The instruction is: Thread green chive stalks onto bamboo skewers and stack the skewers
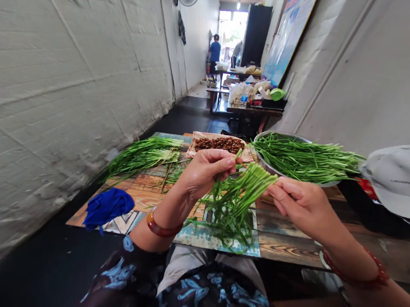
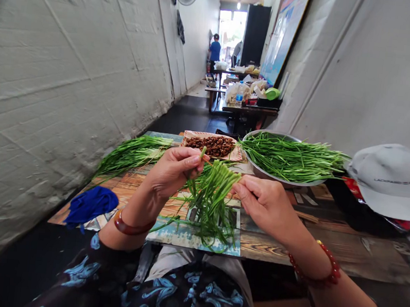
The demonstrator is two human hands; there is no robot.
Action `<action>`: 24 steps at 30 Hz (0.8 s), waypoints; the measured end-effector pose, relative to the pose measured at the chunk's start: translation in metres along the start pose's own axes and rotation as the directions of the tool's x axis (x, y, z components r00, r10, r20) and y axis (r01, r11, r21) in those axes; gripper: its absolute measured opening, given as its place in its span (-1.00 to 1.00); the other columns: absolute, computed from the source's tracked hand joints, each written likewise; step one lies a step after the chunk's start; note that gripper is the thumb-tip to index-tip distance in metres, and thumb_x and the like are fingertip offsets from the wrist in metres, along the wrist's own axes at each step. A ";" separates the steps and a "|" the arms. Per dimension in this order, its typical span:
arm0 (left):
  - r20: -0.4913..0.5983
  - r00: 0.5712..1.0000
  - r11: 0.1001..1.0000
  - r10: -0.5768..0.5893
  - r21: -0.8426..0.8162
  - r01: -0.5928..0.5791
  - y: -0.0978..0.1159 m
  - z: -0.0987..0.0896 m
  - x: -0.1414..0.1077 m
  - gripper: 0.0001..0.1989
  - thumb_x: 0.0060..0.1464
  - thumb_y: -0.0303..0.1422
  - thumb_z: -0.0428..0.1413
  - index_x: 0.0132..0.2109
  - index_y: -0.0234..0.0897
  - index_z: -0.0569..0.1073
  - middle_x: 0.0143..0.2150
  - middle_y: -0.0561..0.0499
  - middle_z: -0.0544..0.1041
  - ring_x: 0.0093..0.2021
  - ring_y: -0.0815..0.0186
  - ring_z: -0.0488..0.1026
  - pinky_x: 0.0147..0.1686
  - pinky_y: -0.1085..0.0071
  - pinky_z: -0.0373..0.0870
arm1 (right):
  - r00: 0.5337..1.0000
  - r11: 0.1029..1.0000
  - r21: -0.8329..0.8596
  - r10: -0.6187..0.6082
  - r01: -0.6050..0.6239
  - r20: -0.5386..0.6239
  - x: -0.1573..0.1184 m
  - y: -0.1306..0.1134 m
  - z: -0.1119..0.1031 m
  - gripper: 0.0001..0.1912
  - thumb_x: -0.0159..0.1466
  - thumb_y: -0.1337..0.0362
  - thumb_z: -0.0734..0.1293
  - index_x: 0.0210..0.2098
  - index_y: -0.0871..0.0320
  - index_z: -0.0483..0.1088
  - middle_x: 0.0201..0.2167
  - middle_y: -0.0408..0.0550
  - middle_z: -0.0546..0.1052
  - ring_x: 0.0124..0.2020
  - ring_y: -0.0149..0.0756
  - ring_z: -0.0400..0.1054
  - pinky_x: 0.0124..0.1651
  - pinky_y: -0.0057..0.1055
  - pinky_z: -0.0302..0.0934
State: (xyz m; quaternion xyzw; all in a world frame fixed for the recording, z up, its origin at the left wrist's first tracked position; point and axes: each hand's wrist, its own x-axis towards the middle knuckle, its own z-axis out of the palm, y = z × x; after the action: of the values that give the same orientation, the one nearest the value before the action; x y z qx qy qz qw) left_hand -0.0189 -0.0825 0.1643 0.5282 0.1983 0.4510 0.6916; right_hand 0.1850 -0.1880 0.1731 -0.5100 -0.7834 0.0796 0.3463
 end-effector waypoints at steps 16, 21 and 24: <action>0.239 0.950 0.945 0.199 0.211 -0.251 -0.008 -0.004 -0.001 -0.83 -0.01 -0.29 0.30 -0.32 -0.33 0.63 -0.22 -0.08 0.56 -0.15 0.30 0.43 -0.09 0.39 0.33 | 0.989 0.972 0.201 0.102 -0.122 0.106 0.009 0.004 0.005 -0.53 0.40 0.14 0.16 -0.62 0.15 0.25 -0.68 -0.20 0.32 -0.59 -0.46 0.19 -0.44 -0.47 0.08; 0.268 0.960 0.966 0.081 0.217 -0.142 -0.008 -0.004 -0.001 -0.67 0.05 -0.15 0.24 -0.43 -0.39 0.56 -0.44 0.00 0.49 -0.41 0.41 0.34 -0.36 0.46 0.25 | 0.979 0.959 0.233 0.125 -0.160 0.159 0.013 0.001 -0.001 -0.56 0.39 0.10 0.18 -0.56 0.15 0.33 -0.71 -0.24 0.30 -0.64 -0.48 0.17 -0.47 -0.47 0.07; 0.241 0.969 0.959 0.060 0.255 -0.123 -0.011 -0.003 0.000 -0.59 0.03 -0.12 0.25 -0.54 -0.40 0.49 -0.54 0.04 0.41 -0.49 0.46 0.25 -0.46 0.48 0.17 | 0.988 0.974 0.189 0.100 -0.121 0.120 0.017 -0.001 -0.003 -0.50 0.39 0.11 0.18 -0.64 0.15 0.24 -0.71 -0.22 0.31 -0.63 -0.49 0.18 -0.46 -0.47 0.06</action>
State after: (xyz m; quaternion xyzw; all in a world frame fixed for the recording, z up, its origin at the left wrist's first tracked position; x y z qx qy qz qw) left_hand -0.0164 -0.0807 0.1529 0.6746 0.1509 0.3872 0.6101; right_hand 0.1821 -0.1748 0.1829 -0.5110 -0.7600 0.2034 0.3462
